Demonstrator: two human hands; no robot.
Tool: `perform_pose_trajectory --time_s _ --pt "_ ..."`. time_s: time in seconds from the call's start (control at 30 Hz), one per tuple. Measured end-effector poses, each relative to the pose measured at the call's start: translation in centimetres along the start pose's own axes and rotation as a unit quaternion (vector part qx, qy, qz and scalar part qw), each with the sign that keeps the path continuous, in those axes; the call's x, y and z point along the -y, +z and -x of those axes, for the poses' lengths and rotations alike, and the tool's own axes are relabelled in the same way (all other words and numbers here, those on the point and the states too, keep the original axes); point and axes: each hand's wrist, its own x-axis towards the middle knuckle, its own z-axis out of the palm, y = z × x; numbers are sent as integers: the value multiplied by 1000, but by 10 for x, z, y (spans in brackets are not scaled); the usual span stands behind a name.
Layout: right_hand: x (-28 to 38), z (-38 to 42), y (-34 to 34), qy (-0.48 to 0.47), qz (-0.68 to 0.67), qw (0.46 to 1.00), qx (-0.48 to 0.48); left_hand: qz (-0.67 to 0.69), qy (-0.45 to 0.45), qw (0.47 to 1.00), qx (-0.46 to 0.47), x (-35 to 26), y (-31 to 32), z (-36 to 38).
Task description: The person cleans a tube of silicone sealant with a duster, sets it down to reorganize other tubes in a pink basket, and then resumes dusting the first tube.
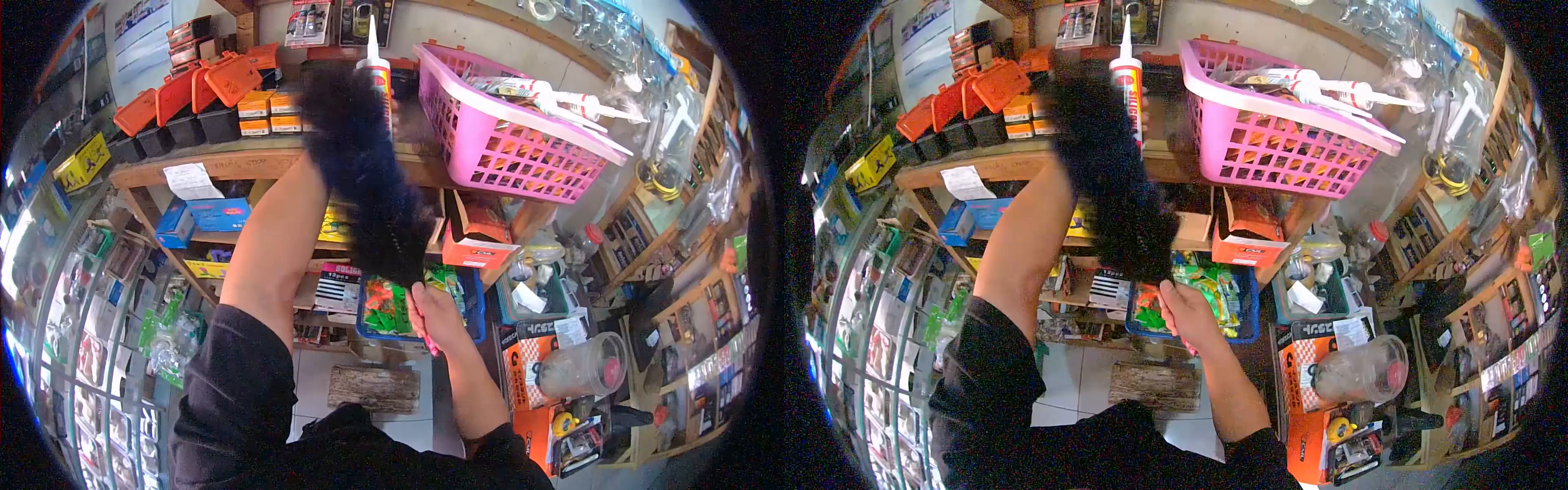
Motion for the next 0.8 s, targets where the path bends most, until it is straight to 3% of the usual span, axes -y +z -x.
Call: perform_pose_trajectory --time_s 0.03,0.1,0.13,0.17,0.23,0.3,0.33,0.37,0.4,0.43,0.47,0.6,0.8 --pt "-1 -1 -2 0 37 999 5 4 -8 995 95 1 -4 3" --pt "-1 -8 -4 -6 35 999 9 4 -13 982 190 0 -12 -1" --pt "-1 -11 -3 -1 -17 1000 4 25 -3 1000 9 -2 7 -4" --pt "-3 -12 -1 7 -71 997 -1 46 5 984 -175 -3 22 -2" --pt "-15 -10 4 6 -68 998 -3 21 -7 972 -232 2 14 8" --pt "-19 -11 4 24 16 999 23 70 -77 992 71 -5 -7 -3" --pt "-18 -9 6 15 7 1000 14 92 -109 964 224 -7 -8 -7" --pt "-17 -9 6 17 10 1000 14 94 -107 964 224 -5 -9 -6" --pt "-16 -8 6 14 -47 999 4 22 -21 1000 1 0 -11 -4" --pt "-15 -8 6 11 -104 995 -4 -53 63 972 -222 1 9 -1" --pt "-14 -10 5 -4 -113 994 3 -37 9 972 -232 -2 28 1" --pt "-13 -12 1 -9 -105 994 12 -23 20 981 -193 -3 14 -1" --pt "-17 -8 -8 12 -91 996 7 -101 22 942 -320 5 44 6"
